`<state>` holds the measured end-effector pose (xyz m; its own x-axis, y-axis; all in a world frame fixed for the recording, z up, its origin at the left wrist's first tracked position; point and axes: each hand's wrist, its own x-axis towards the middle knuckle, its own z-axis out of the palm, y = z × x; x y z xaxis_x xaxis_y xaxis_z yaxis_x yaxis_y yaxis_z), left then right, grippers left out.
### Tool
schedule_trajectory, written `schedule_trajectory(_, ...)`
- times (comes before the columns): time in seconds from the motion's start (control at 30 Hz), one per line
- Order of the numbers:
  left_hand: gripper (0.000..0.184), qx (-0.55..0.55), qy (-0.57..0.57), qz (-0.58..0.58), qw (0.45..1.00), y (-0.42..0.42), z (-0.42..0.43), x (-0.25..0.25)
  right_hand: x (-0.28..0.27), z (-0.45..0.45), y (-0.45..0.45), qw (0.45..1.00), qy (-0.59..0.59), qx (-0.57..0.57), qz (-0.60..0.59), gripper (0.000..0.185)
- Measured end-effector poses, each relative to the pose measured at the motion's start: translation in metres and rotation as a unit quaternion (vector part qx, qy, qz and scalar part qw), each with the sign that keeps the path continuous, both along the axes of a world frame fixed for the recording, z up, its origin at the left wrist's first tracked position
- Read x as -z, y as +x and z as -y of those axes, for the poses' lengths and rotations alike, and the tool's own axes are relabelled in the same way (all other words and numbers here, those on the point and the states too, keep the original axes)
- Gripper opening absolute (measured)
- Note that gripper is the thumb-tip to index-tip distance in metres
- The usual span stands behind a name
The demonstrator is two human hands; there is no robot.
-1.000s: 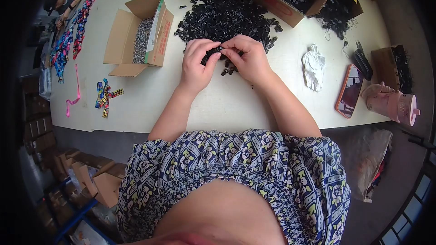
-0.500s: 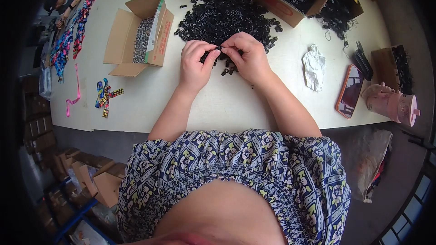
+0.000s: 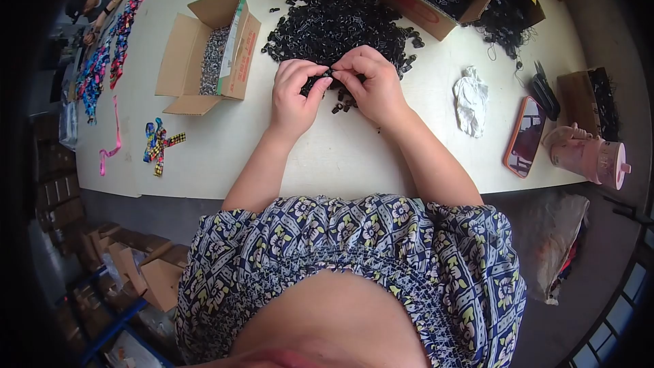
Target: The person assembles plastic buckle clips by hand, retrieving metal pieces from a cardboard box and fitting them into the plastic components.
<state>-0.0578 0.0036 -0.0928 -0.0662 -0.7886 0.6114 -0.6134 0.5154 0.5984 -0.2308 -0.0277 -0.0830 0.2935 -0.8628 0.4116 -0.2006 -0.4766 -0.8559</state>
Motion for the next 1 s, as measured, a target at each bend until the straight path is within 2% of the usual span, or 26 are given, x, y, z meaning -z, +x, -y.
schedule_trajectory(0.3, 0.018, -0.003, 0.027, -0.029, 0.999, -0.005, -0.002, -0.011, -0.002, -0.001, -0.001, 1.0, 0.001, 0.0, 0.011, 0.009)
schedule_trajectory(0.6, 0.016, -0.01, 0.011, 0.018, 1.0, -0.003, 0.0, -0.004, 0.0, 0.002, -0.001, 1.0, 0.001, -0.008, 0.014, 0.008)
schedule_trajectory(0.8, 0.016, -0.012, 0.02, -0.032, 0.999, -0.004, -0.001, -0.009, -0.004, 0.002, -0.002, 1.0, -0.02, -0.021, 0.008, 0.008)
schedule_trajectory(1.0, 0.017, -0.017, 0.06, -0.138, 0.988, 0.003, -0.008, -0.016, -0.01, -0.002, 0.002, 0.996, -0.074, -0.025, 0.034, 0.008)
